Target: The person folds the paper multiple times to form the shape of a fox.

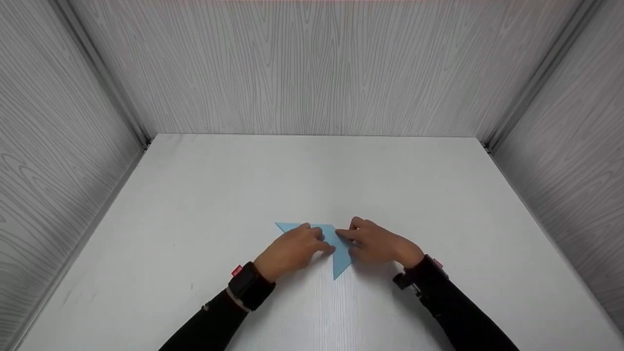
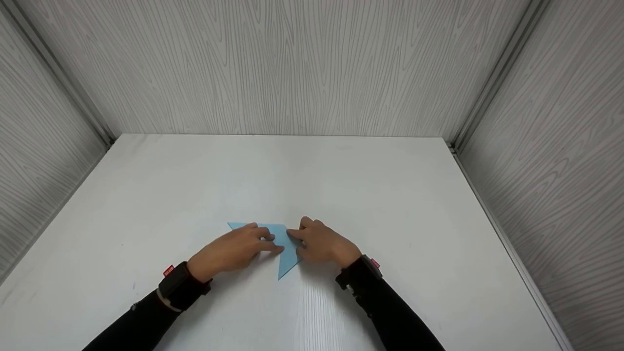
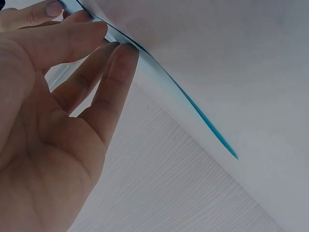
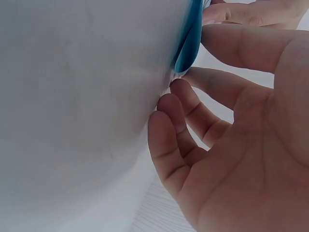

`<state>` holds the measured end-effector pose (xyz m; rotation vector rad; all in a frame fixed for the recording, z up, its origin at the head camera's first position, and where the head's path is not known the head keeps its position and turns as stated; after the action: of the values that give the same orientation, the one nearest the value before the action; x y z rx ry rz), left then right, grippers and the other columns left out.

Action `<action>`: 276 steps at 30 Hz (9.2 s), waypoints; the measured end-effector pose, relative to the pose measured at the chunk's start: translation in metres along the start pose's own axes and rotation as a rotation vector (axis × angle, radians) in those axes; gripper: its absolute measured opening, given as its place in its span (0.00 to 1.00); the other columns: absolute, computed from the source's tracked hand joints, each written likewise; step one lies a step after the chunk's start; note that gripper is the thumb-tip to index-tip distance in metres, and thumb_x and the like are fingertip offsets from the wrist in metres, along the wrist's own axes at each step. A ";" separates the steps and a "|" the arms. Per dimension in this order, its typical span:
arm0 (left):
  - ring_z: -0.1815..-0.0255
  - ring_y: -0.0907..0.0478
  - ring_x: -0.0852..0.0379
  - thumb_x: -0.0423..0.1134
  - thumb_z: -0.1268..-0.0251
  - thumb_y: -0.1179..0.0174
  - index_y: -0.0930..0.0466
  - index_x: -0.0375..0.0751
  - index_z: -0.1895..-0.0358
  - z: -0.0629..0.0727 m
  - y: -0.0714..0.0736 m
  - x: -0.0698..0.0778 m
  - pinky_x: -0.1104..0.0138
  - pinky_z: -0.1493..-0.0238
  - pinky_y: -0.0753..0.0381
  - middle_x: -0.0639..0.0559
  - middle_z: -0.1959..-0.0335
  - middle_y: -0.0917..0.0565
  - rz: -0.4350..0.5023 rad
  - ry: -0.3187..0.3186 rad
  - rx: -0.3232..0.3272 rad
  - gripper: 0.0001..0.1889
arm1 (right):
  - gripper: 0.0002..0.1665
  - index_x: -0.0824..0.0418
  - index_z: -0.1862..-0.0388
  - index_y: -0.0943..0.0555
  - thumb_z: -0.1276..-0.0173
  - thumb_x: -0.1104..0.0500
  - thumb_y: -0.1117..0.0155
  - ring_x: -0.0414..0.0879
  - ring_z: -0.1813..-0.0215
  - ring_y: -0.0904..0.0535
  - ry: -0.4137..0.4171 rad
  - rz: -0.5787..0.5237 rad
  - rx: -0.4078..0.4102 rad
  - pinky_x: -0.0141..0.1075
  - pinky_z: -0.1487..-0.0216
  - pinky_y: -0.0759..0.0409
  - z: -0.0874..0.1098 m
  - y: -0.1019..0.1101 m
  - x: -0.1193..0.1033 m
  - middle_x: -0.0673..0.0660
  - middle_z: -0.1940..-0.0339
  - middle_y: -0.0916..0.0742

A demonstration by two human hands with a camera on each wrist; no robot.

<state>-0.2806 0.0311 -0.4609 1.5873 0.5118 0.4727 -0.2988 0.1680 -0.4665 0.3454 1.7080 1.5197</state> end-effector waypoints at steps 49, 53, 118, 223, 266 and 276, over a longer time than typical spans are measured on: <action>0.57 0.22 0.53 0.24 0.33 0.37 0.12 0.57 0.42 0.001 0.001 0.000 0.70 0.54 0.21 0.51 0.51 0.13 0.052 0.058 -0.023 0.24 | 0.27 0.57 0.34 0.17 0.30 0.71 0.41 0.53 0.49 0.26 0.032 0.079 0.018 0.42 0.48 0.23 0.051 0.008 0.002 0.56 0.48 0.21; 0.57 0.22 0.53 0.23 0.33 0.37 0.12 0.57 0.42 0.000 0.001 0.000 0.70 0.53 0.21 0.51 0.51 0.13 0.060 0.066 -0.030 0.24 | 0.28 0.56 0.35 0.16 0.31 0.72 0.39 0.53 0.49 0.26 0.039 0.108 0.034 0.42 0.49 0.23 0.055 0.008 0.001 0.56 0.47 0.21; 0.60 0.23 0.55 0.26 0.34 0.35 0.09 0.56 0.47 -0.001 0.007 0.002 0.70 0.57 0.24 0.52 0.55 0.12 0.040 -0.004 0.003 0.20 | 0.16 0.65 0.59 0.09 0.41 0.79 0.32 0.45 0.66 0.23 0.002 0.050 0.216 0.35 0.61 0.21 -0.029 0.013 -0.022 0.58 0.69 0.15; 0.72 0.31 0.62 0.23 0.34 0.35 0.21 0.38 0.63 0.017 0.022 -0.005 0.70 0.68 0.29 0.49 0.72 0.15 0.240 0.051 0.213 0.07 | 0.16 0.66 0.47 0.15 0.32 0.74 0.34 0.56 0.56 0.17 0.073 0.347 0.227 0.40 0.51 0.16 -0.027 -0.003 -0.042 0.62 0.46 0.15; 0.72 0.37 0.65 0.22 0.34 0.36 0.15 0.43 0.61 0.013 0.015 0.013 0.74 0.68 0.34 0.55 0.76 0.19 0.101 -0.054 0.203 0.10 | 0.18 0.67 0.47 0.15 0.35 0.75 0.32 0.57 0.56 0.16 0.025 0.355 0.218 0.41 0.53 0.15 -0.029 -0.004 -0.043 0.62 0.45 0.14; 0.71 0.36 0.66 0.22 0.33 0.38 0.16 0.43 0.62 0.012 0.013 0.012 0.76 0.67 0.34 0.55 0.76 0.19 0.140 -0.064 0.178 0.10 | 0.21 0.64 0.42 0.16 0.33 0.75 0.33 0.56 0.54 0.15 0.031 0.298 0.239 0.41 0.50 0.15 -0.027 -0.001 -0.046 0.61 0.48 0.12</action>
<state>-0.2631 0.0280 -0.4485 1.8118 0.4037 0.4908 -0.2887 0.1182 -0.4515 0.7318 1.9338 1.5330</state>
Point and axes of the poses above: each hand's wrist, its own z-axis away from the middle knuckle, its own y-axis out of the back of the hand, x = y × z, the point moved 8 cm from there along -z, towards the middle knuckle
